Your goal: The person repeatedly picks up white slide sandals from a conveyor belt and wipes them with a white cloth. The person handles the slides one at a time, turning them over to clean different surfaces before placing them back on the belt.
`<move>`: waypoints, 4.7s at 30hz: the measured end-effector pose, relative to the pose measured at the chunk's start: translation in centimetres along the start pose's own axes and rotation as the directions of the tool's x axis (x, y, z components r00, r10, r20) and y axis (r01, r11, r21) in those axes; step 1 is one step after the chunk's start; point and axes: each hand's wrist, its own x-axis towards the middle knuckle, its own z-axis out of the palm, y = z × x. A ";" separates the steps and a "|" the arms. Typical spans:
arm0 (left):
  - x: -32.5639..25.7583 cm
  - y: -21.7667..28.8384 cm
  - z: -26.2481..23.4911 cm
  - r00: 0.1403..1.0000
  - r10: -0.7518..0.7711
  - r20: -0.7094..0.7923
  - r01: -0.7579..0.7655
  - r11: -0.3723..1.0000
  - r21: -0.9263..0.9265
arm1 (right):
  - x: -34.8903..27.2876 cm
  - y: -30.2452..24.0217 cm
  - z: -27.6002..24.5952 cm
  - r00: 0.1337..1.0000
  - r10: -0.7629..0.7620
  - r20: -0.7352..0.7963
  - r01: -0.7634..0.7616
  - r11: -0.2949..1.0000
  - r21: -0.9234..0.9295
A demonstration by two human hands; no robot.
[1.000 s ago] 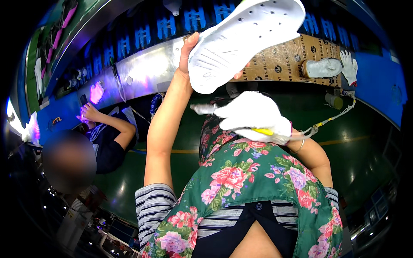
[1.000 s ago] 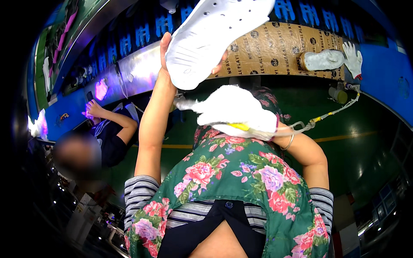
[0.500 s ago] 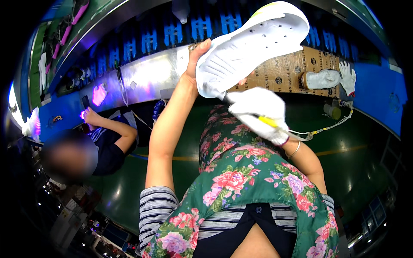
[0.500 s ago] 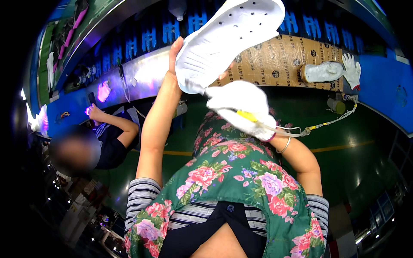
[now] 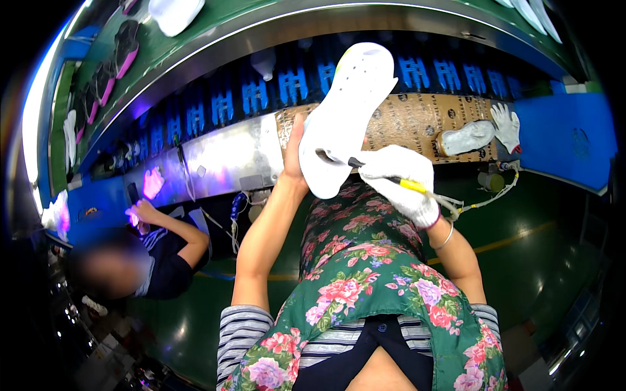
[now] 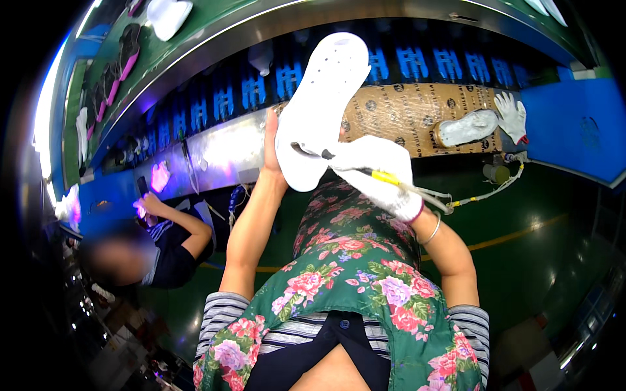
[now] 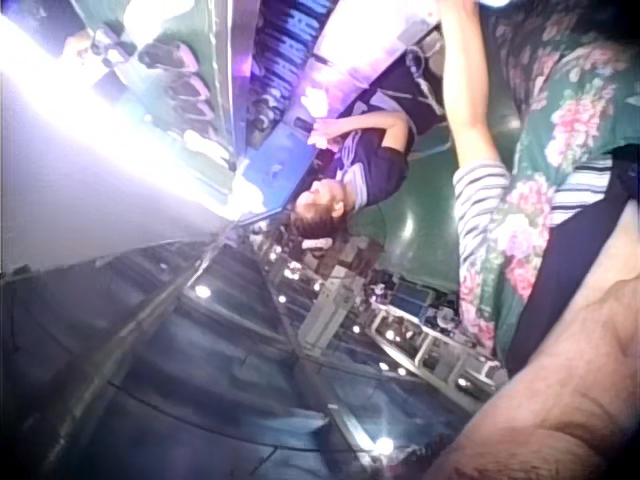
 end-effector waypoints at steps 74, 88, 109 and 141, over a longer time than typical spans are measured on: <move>-4.3 -6.5 -1.3 0.979 0.193 -0.067 -0.182 0.973 0.143 | 4.4 -0.7 2.4 0.918 -0.396 -0.015 0.372 0.872 -0.318; -3.5 -6.1 -2.1 0.974 0.193 0.115 -0.191 0.981 -0.031 | 2.4 -0.1 2.6 0.923 -0.377 0.077 0.380 0.864 -0.330; -2.4 -2.4 -5.3 0.950 0.163 0.266 -0.104 0.970 -0.220 | -0.3 0.1 5.9 0.897 -0.430 0.102 0.440 0.890 -0.122; 0.0 1.8 -7.4 0.924 0.126 0.362 -0.112 0.992 -0.059 | -0.7 -0.3 5.0 0.922 -0.368 0.124 0.367 0.930 0.032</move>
